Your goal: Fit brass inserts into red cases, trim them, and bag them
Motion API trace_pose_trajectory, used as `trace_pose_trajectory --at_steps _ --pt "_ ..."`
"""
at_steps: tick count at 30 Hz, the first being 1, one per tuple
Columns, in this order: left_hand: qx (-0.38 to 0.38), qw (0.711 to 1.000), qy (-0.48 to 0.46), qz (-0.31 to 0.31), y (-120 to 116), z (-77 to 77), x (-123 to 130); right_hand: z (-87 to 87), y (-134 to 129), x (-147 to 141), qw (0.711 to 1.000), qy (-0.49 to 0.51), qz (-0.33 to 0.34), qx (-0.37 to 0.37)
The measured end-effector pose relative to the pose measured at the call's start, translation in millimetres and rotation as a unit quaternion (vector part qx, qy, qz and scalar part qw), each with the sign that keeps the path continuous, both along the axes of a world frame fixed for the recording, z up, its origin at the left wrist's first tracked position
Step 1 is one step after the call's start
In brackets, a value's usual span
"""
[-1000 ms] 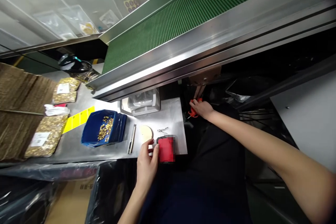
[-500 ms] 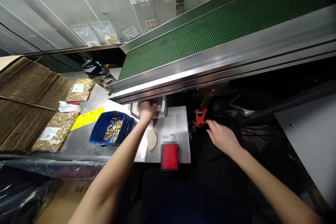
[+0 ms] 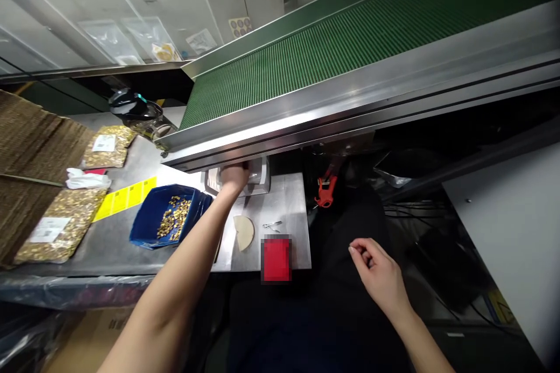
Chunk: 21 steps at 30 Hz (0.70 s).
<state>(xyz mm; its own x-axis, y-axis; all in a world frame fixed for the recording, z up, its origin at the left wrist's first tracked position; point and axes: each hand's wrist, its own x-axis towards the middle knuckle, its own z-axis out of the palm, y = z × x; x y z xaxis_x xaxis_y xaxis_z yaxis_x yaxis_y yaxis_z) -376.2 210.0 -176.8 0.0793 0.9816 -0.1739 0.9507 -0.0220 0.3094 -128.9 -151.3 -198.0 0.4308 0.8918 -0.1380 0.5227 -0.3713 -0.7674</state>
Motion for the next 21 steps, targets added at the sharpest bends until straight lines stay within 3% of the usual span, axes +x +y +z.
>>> trace_pose_trajectory --at_steps 4,8,11,15,17,18,21 --pt "0.027 0.992 -0.123 0.003 -29.6 13.5 -9.5 21.3 20.0 -12.5 0.997 0.061 0.037 0.038" --pt "0.027 0.962 -0.272 -0.016 -91.7 25.5 -21.3 45.5 51.3 -56.2 0.986 0.128 0.091 0.063" --pt "-0.029 0.924 -0.381 -0.037 -140.3 35.7 -20.4 56.0 93.9 -89.3 0.970 0.185 0.137 0.079" --pt "-0.139 0.865 -0.475 -0.080 -184.7 54.5 -16.9 50.2 138.1 -106.8 0.910 0.346 0.226 0.031" --pt "-0.179 0.837 -0.509 -0.091 -196.3 64.1 -21.2 43.8 140.0 -102.7 0.897 0.381 0.222 0.030" --pt "-0.170 0.837 -0.514 -0.084 -199.6 67.5 -24.5 41.4 135.8 -97.9 0.899 0.386 0.206 0.033" --pt "-0.051 0.874 -0.482 -0.030 -201.2 67.7 -30.6 41.0 110.4 -76.4 0.898 0.404 0.174 0.022"
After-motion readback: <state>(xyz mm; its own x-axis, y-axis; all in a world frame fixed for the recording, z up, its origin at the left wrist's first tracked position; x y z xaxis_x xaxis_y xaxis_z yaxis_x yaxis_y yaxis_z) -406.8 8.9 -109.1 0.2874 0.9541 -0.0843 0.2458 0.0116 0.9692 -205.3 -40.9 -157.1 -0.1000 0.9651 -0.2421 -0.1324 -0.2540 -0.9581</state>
